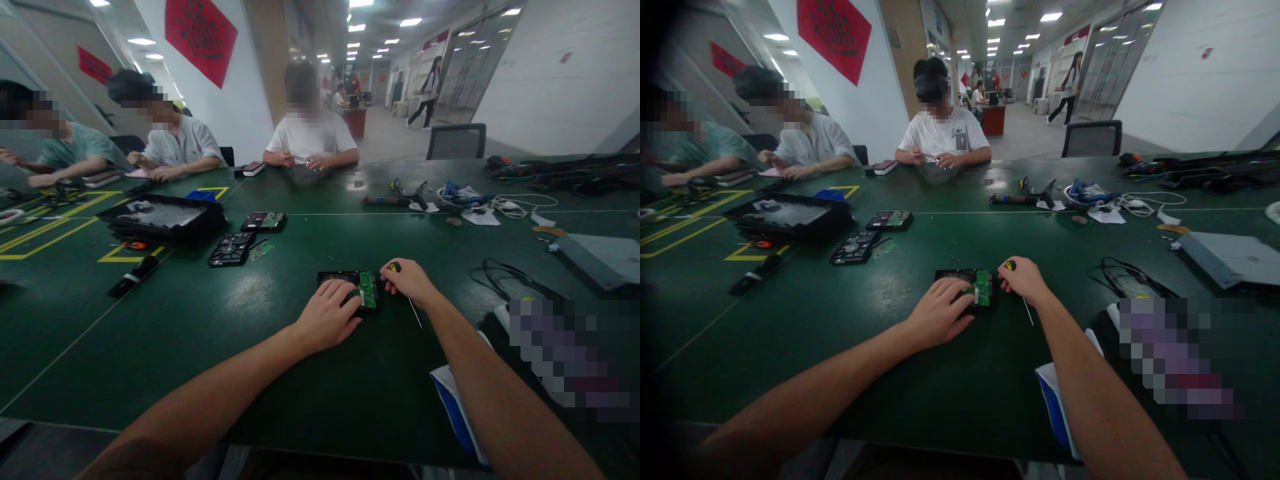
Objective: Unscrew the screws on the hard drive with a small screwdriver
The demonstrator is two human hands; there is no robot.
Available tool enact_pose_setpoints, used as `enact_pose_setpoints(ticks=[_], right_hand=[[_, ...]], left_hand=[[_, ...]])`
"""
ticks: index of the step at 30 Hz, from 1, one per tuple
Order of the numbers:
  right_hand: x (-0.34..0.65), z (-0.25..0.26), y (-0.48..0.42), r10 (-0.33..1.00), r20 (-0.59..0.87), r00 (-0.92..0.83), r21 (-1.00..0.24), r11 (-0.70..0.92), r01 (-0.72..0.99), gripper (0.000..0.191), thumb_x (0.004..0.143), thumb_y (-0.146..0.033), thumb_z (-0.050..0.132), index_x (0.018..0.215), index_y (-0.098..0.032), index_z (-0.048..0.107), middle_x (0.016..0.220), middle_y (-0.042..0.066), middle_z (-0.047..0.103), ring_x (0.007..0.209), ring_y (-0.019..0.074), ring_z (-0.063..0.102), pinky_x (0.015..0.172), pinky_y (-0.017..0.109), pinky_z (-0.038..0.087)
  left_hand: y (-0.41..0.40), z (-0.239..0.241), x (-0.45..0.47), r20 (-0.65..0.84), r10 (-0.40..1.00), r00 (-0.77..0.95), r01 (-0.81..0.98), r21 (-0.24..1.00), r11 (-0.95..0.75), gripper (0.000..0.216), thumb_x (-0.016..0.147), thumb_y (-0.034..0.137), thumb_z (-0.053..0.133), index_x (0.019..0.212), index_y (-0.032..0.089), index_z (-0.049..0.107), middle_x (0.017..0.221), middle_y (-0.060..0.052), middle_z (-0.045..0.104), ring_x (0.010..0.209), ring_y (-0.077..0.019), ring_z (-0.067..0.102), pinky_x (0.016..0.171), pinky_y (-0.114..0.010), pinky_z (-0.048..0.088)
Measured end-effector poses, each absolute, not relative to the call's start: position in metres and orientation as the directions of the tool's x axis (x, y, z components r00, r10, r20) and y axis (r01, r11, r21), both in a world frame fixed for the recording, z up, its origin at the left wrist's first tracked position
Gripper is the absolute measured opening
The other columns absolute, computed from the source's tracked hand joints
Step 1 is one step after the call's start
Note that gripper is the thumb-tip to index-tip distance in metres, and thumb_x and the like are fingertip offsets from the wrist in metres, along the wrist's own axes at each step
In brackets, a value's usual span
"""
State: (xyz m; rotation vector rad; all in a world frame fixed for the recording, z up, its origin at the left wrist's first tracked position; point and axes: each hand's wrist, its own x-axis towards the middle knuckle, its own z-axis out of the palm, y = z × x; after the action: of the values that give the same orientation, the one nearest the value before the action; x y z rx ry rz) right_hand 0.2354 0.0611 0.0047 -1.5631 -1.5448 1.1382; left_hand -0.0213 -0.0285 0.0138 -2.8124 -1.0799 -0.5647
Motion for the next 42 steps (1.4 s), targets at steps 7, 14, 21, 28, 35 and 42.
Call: enact_pose_setpoints(ticks=[7,14,21,28,35,42], right_hand=[[0.234,0.01,0.058,0.984,-0.145,-0.105,-0.902,-0.087,0.423,0.012,0.085,-0.025,0.073,0.093,-0.018,0.069,0.06,-0.002,0.064,0.045,0.0093,0.054,0.039,0.019,0.036],[0.227,0.017,0.052,0.972,-0.154,-0.176,-0.957,-0.103,0.27,0.022,0.084,-0.033,0.077,0.096,-0.019,0.066,0.057,-0.006,0.056,0.046,0.0082,0.046,0.04,0.019,0.029],[0.225,0.012,0.054,0.97,-0.189,-0.155,-0.945,-0.137,0.297,0.022,0.084,-0.033,0.076,0.097,-0.019,0.068,0.062,-0.004,0.059,0.049,0.0085,0.048,0.042,0.02,0.031],[0.229,0.015,0.054,0.957,-0.223,-0.185,-0.924,-0.146,0.354,0.022,0.08,-0.031,0.08,0.093,-0.018,0.068,0.056,-0.006,0.054,0.049,0.0083,0.045,0.043,0.02,0.03],[0.234,0.018,0.054,0.941,-0.256,-0.22,-0.938,-0.186,0.293,0.023,0.079,-0.03,0.082,0.094,-0.018,0.069,0.055,-0.006,0.052,0.048,0.0071,0.042,0.043,0.02,0.024],[0.235,0.027,0.049,0.895,-0.293,-0.336,-0.941,-0.207,0.267,0.028,0.076,-0.032,0.085,0.094,-0.018,0.069,0.059,-0.006,0.052,0.05,0.0072,0.042,0.043,0.021,0.021]], left_hand=[[-0.004,0.011,-0.036,0.33,0.706,0.626,0.691,0.184,-0.699,0.086,0.089,0.06,0.073,0.16,0.024,0.042,0.166,-0.02,0.036,0.152,-0.044,0.035,0.124,-0.063,0.031],[-0.003,0.007,-0.035,0.312,0.716,0.625,0.705,0.17,-0.689,0.076,0.094,0.06,0.068,0.159,0.025,0.046,0.161,-0.019,0.042,0.147,-0.0407,0.042,0.123,-0.061,0.033],[-0.007,0.009,-0.031,0.301,0.731,0.612,0.731,0.137,-0.669,0.07,0.096,0.067,0.062,0.153,0.027,0.053,0.158,-0.019,0.044,0.144,-0.0432,0.043,0.117,-0.063,0.038],[-0.022,0.019,-0.033,0.229,0.756,0.613,0.75,0.134,-0.648,0.083,0.095,0.059,0.065,0.163,0.02,0.036,0.162,-0.024,0.038,0.147,-0.0445,0.04,0.119,-0.061,0.037],[-0.027,0.021,-0.044,0.179,0.728,0.662,0.712,0.152,-0.685,0.065,0.102,0.05,0.058,0.162,0.035,0.039,0.169,-0.015,0.028,0.15,-0.0429,0.034,0.119,-0.064,0.034],[-0.027,0.016,-0.032,0.198,0.771,0.605,0.762,0.133,-0.633,0.062,0.103,0.056,0.055,0.161,0.035,0.043,0.166,-0.016,0.028,0.15,-0.0439,0.033,0.118,-0.064,0.034]])
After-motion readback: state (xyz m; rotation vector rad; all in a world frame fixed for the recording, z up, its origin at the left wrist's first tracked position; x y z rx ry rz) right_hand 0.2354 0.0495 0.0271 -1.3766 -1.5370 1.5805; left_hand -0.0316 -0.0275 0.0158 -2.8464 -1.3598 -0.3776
